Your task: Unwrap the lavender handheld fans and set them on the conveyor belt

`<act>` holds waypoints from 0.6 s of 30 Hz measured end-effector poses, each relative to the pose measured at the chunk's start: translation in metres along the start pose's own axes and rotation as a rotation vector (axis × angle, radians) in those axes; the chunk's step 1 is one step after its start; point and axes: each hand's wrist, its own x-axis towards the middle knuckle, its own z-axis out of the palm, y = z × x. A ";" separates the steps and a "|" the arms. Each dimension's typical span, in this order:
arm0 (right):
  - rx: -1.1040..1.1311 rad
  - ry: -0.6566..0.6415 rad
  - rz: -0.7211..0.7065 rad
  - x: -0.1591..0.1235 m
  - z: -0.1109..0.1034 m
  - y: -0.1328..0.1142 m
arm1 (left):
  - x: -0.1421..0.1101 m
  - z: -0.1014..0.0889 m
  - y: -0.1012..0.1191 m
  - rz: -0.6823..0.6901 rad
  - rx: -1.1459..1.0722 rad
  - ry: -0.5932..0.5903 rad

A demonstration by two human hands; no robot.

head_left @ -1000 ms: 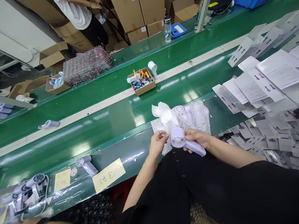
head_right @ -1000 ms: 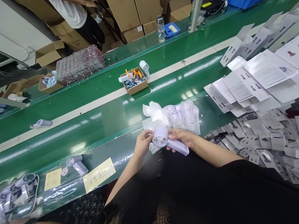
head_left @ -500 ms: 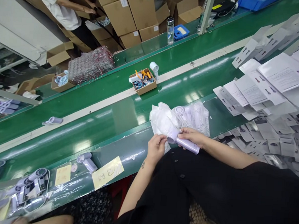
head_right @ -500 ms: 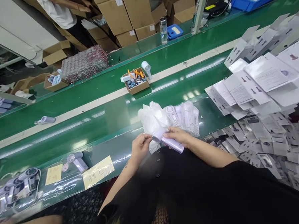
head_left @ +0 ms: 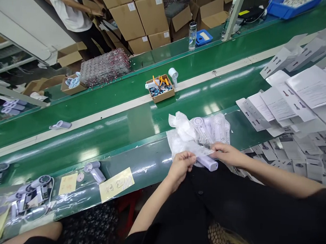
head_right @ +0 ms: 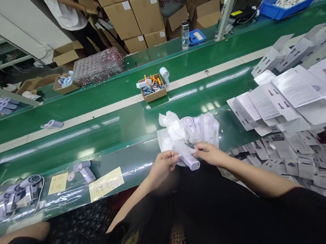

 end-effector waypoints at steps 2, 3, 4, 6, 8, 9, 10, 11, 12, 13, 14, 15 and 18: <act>0.105 -0.025 0.029 -0.012 -0.017 -0.008 | -0.014 0.001 0.001 0.018 -0.041 -0.048; 0.226 -0.041 0.121 -0.013 -0.020 -0.011 | -0.019 0.004 0.001 0.075 -0.008 -0.072; 0.350 -0.074 0.235 -0.011 -0.019 -0.013 | -0.022 0.008 0.002 0.162 0.058 -0.114; 0.504 -0.194 0.422 0.000 -0.004 -0.013 | -0.025 0.017 0.006 0.357 0.260 -0.291; 0.469 -0.330 0.472 0.020 0.019 -0.008 | -0.022 0.015 0.010 0.482 0.436 -0.526; 0.407 -0.367 0.452 0.031 0.030 -0.004 | -0.020 0.004 0.013 0.500 0.497 -0.584; 0.331 -0.367 0.404 0.043 0.039 -0.001 | -0.017 -0.015 0.016 0.490 0.539 -0.539; 0.247 -0.333 0.333 0.056 0.046 0.003 | -0.015 -0.043 0.020 0.466 0.569 -0.386; 0.157 -0.268 0.242 0.069 0.050 0.007 | -0.015 -0.079 0.024 0.429 0.588 -0.107; 0.060 -0.183 0.135 0.083 0.052 0.010 | -0.017 -0.121 0.028 0.370 0.585 0.301; -0.047 -0.085 0.027 0.098 0.052 0.015 | -0.020 -0.166 0.031 0.292 0.578 0.706; -0.160 0.014 -0.072 0.112 0.052 0.019 | -0.026 -0.211 0.034 0.169 0.567 1.048; -0.447 0.233 -0.241 0.149 0.053 0.037 | -0.050 -0.322 0.030 -0.117 0.466 1.428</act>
